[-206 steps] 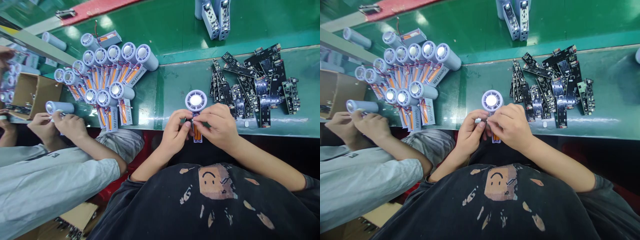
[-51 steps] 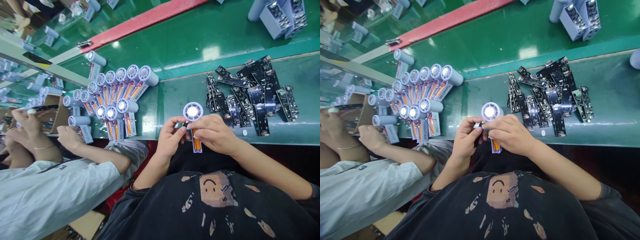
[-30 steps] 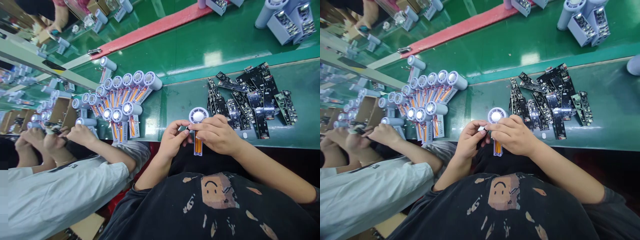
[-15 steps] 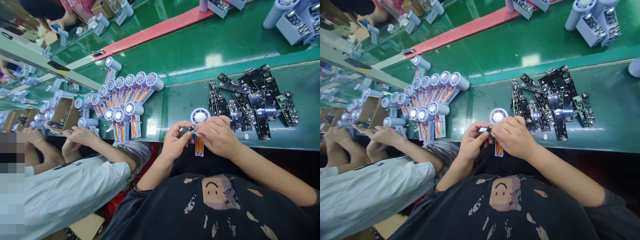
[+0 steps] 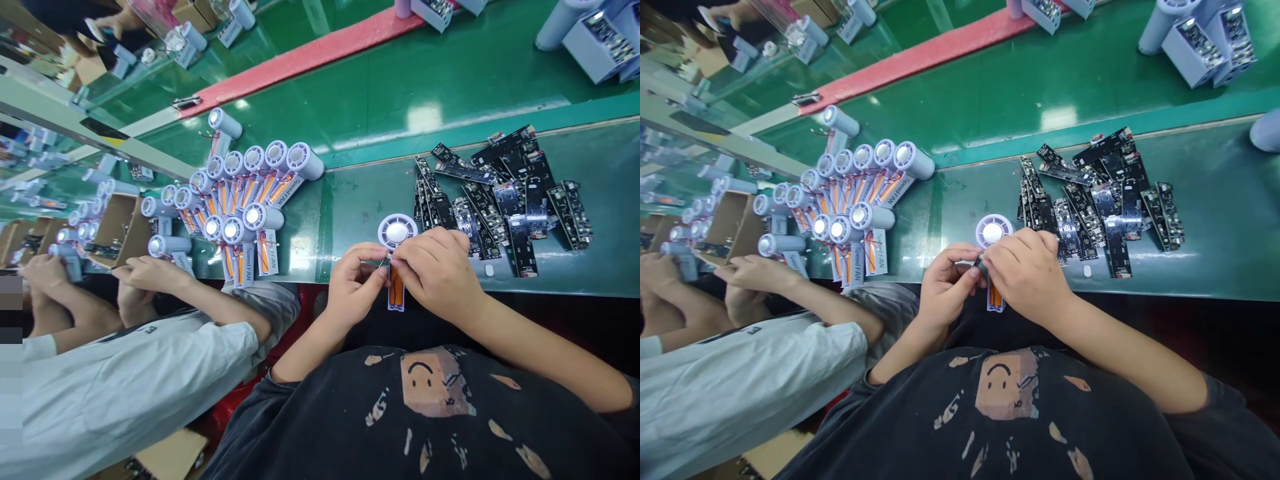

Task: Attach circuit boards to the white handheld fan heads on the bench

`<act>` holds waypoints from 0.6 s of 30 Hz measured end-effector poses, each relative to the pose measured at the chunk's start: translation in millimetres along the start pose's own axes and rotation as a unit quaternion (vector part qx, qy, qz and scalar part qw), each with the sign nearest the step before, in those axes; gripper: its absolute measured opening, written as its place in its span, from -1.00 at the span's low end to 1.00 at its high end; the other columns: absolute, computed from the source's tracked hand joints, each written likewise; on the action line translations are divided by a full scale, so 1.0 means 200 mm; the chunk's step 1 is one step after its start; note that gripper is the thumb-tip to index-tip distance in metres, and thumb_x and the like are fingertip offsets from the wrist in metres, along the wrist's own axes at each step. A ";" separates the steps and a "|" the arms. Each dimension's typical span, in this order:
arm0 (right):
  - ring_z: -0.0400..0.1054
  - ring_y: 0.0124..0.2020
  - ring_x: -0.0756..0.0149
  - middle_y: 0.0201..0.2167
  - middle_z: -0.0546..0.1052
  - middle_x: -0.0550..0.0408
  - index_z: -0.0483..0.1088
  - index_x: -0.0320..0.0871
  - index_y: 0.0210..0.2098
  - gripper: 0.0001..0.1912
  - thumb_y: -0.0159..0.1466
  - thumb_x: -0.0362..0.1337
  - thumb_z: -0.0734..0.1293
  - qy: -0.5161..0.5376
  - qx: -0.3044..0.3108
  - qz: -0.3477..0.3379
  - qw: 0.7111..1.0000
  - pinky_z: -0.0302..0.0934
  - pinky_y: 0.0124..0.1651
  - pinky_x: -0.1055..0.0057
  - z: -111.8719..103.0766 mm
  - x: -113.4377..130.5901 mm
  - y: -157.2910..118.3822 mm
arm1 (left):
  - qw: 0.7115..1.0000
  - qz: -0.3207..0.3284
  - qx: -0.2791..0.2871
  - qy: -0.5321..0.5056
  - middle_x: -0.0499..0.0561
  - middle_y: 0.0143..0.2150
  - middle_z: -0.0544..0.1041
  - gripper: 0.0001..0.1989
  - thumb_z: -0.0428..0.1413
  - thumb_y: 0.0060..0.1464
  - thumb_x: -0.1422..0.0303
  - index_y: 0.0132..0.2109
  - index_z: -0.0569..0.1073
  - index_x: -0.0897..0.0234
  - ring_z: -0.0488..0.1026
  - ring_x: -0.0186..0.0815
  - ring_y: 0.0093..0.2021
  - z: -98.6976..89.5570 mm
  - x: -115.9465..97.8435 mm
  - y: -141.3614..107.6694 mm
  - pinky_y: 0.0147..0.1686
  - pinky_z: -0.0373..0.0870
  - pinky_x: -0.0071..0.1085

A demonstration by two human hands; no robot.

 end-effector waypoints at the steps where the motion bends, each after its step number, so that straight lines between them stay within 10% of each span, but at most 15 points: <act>1: 0.32 -0.22 0.20 -0.31 0.58 0.08 0.43 -0.13 -0.34 -0.81 0.41 -0.31 0.26 0.006 -0.004 0.003 1.000 0.00 -0.15 0.22 0.00 0.00 0.00 | 1.000 0.003 -0.001 -0.002 0.04 -0.02 0.47 -0.84 0.22 0.20 0.28 -0.13 0.49 0.25 0.49 -0.52 -0.43 0.00 0.00 0.00 -0.49 0.52 -0.57; 18: 0.32 -0.13 0.16 -0.23 0.46 0.00 0.39 -0.13 -0.20 -0.78 0.37 -0.09 0.32 0.147 -0.038 0.099 0.983 0.17 -0.10 0.24 0.00 -0.12 -0.02 | 0.997 -0.008 0.040 -0.067 0.04 0.00 0.45 -0.80 0.20 0.21 0.21 -0.07 0.54 0.17 0.54 -0.41 -0.30 0.00 0.05 0.00 -0.34 0.56 -0.44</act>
Point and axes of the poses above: each hand's wrist, its own y-axis towards the middle knuckle, its own z-axis out of the palm, x = y × z, the point moved 4 cm from there along y, towards the middle knuckle
